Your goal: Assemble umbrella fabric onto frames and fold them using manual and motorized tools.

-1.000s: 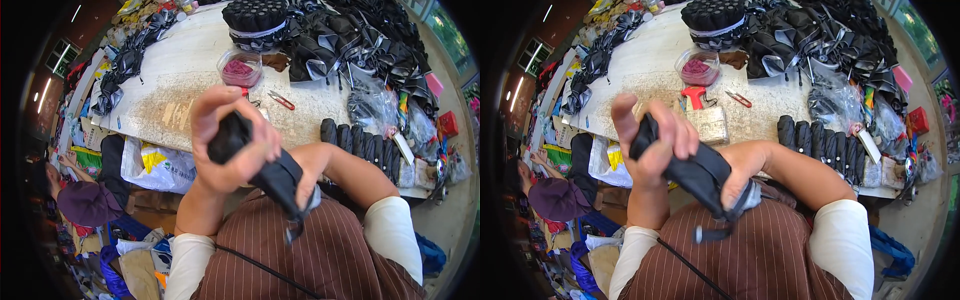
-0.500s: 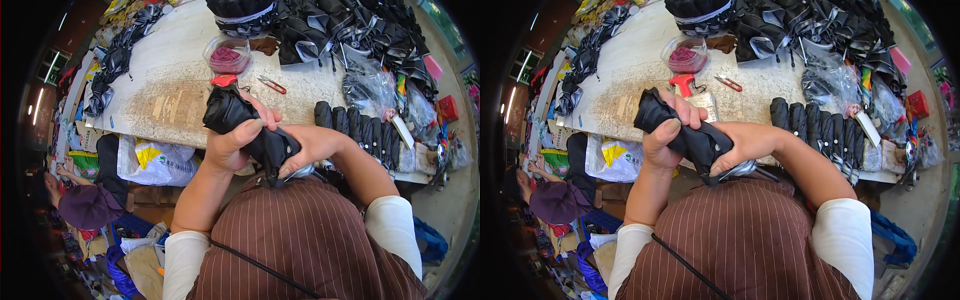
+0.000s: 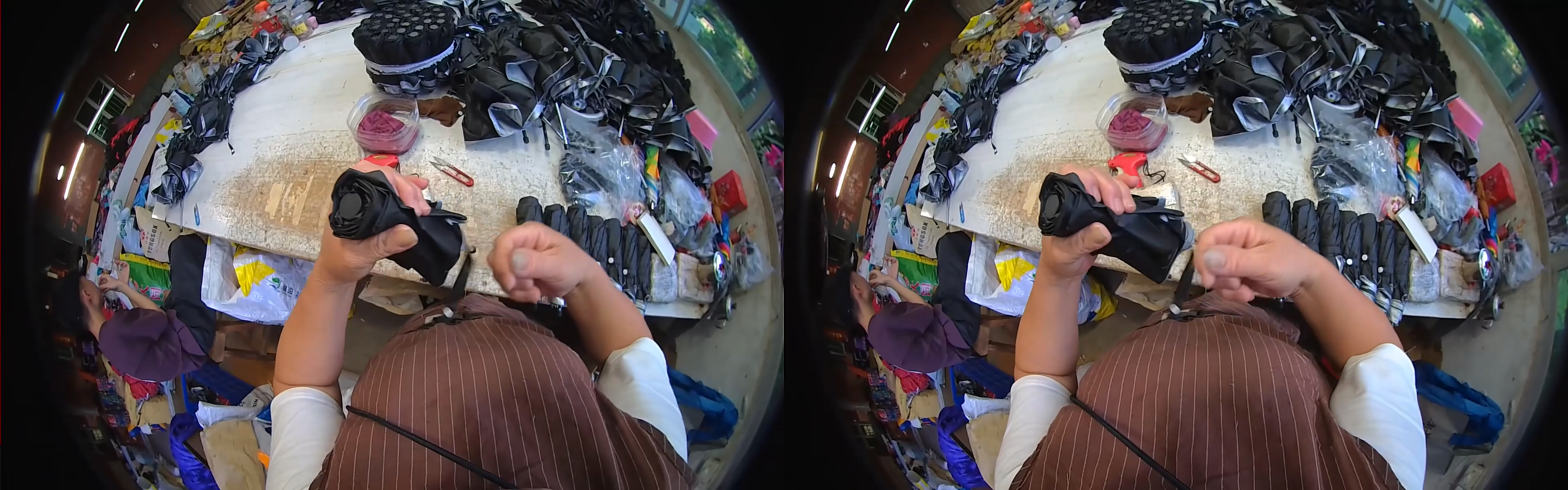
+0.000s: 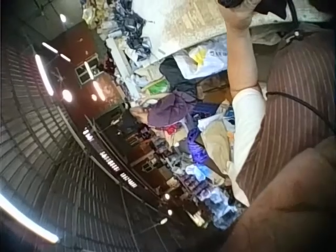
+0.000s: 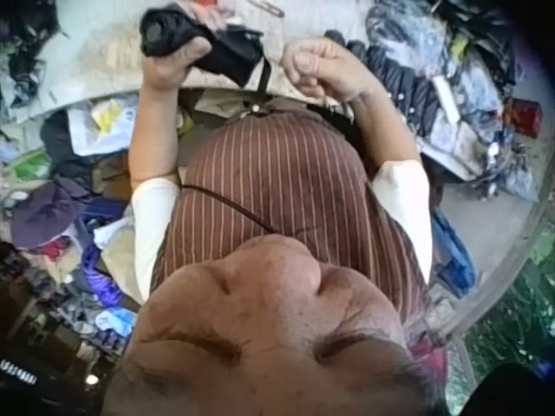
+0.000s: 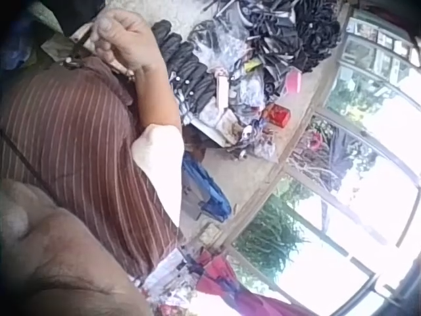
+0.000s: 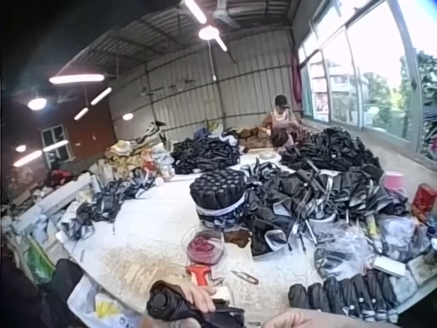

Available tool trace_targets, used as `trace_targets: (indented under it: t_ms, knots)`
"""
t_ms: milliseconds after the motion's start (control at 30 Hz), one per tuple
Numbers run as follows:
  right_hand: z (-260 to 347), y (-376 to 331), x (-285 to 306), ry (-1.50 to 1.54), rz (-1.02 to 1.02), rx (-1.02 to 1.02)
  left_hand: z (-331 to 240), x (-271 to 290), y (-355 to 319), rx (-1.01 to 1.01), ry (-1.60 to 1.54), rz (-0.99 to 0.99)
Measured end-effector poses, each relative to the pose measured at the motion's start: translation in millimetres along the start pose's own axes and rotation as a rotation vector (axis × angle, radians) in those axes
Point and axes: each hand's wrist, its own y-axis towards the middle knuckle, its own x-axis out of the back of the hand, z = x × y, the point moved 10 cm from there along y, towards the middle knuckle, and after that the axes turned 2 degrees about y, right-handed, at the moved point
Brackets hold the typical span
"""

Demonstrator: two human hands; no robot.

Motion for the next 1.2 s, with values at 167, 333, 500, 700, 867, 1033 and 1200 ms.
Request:
trace_targets:
  t_ms: [167,333,500,700,867,1033,1200]
  knots:
    - [10,-11,62,-0.447,-0.534,-0.061,-4,-2,5,-0.031,-0.113,0.111]
    - [-31,1,36,-0.356,-0.300,-0.209,-8,-14,8,-0.061,-0.096,0.200]
    - [7,-5,1,0.283,-0.135,0.089,5,-9,3,-0.040,0.000,0.177]
    - [-42,19,-51,-0.392,0.099,-0.269,13,-36,18,-0.016,-0.364,-0.122]
    - [64,29,-63,-1.342,-0.291,0.486,35,-30,-4,0.224,-0.676,-0.443]
    - [-1,17,80,-0.662,-0.420,0.138,64,-19,-32,0.409,-0.639,-0.466]
    - [3,26,89,-0.375,-0.533,0.194,86,-11,-55,0.483,-0.563,-0.526]
